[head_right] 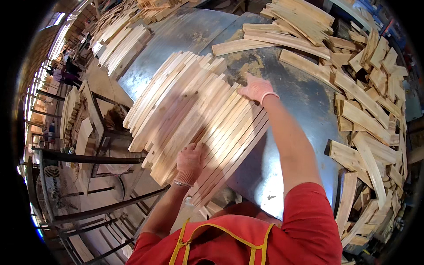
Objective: The person picks up individual wooden planks from a large pile on a metal table and stacks them neatly in a separate pile. The person handles the planks one by one, aligning them carefully to form a uniform stack.
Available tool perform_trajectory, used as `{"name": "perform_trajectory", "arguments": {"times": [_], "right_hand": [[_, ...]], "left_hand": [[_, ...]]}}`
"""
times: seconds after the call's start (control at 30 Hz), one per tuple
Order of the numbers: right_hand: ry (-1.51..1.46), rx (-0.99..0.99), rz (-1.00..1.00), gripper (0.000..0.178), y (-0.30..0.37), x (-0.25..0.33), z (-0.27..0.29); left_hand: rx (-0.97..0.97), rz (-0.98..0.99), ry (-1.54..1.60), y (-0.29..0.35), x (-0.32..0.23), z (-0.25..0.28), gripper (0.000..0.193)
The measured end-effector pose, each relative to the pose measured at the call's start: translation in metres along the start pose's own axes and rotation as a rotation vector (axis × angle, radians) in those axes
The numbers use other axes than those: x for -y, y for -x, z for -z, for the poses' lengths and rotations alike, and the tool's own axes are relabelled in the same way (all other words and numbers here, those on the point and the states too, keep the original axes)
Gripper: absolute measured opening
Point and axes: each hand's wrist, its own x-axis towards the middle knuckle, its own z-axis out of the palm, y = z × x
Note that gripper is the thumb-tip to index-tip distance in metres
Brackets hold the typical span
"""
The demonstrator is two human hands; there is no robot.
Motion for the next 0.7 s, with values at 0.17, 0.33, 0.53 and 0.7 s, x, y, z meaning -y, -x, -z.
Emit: {"name": "perform_trajectory", "arguments": {"times": [0.17,0.33,0.53,0.7], "right_hand": [[-0.503,0.154,0.197,0.078,0.051,0.03,0.062],[-1.411,-0.343,0.312,0.048,0.107,-0.062,0.082],[-1.86,0.192,0.009,0.095,0.221,-0.016,0.003],[-1.791,0.145,-0.127,0.058,0.227,0.021,-0.133]], "left_hand": [[0.003,0.043,0.157,-0.037,-0.006,0.007,0.017],[-0.146,-0.129,0.286,-0.111,-0.097,0.18,0.015],[-0.412,-0.469,0.014,-0.116,-0.106,0.173,0.041],[0.446,0.407,1.429,-0.068,-0.061,0.001,0.038]]}}
